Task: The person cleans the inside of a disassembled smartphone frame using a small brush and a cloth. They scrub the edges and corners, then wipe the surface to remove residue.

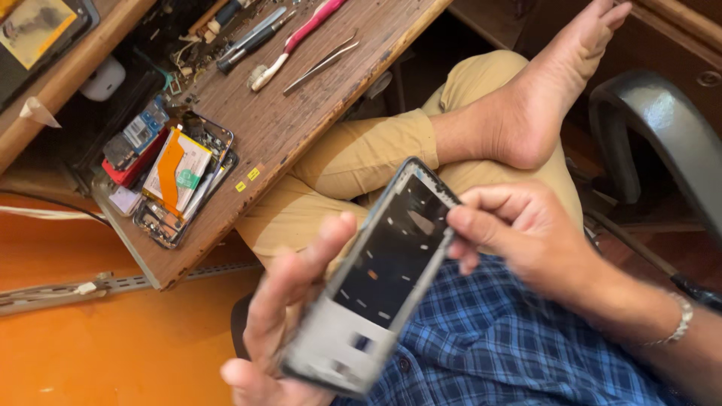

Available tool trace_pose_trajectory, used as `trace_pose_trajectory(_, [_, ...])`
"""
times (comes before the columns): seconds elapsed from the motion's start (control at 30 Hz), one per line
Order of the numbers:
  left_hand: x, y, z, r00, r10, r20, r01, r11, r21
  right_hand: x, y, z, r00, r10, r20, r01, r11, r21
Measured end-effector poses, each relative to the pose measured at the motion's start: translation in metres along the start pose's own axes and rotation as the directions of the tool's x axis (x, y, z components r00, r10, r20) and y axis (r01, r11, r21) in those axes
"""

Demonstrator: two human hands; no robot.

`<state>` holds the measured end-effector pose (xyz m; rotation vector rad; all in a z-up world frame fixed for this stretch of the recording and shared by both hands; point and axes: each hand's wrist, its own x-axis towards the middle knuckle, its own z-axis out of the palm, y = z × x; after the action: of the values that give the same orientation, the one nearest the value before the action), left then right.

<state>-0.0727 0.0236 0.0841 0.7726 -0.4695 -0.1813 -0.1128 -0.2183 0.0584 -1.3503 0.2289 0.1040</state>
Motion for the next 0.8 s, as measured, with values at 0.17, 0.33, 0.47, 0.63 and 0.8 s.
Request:
trace_pose_trajectory(0.17, [0.029, 0.007, 0.009, 0.825, -0.525, 0.207, 0.559, 0.813, -0.162, 0.0, -0.045, -0.023, 0.945, -0.104, 0.31, 0.105, 0.994, 0.016])
trace_pose_trajectory(0.33, [0.025, 0.001, 0.021, 0.653, -0.644, 0.399, 0.73, 0.676, -0.102, 0.004, -0.07, -0.011, 0.853, -0.248, 0.459, 0.489, 0.686, -0.538])
trace_pose_trajectory(0.47, [0.016, 0.006, 0.022, 0.677, -0.704, 0.216, 0.725, 0.689, -0.026, 0.0, -0.079, 0.014, 0.805, -0.465, 0.368, 0.581, 0.498, -0.643])
trace_pose_trajectory(0.63, [-0.004, -0.013, 0.025, 0.855, -0.518, -0.018, 0.502, 0.836, -0.223, -0.016, -0.073, 0.044, 0.899, -0.42, -0.128, 0.276, 0.767, -0.579])
trace_pose_trajectory(0.8, [-0.02, -0.02, 0.025, 0.913, -0.403, -0.055, 0.384, 0.899, -0.21, -0.024, -0.045, 0.067, 0.824, -0.544, -0.158, 0.44, 0.791, -0.426])
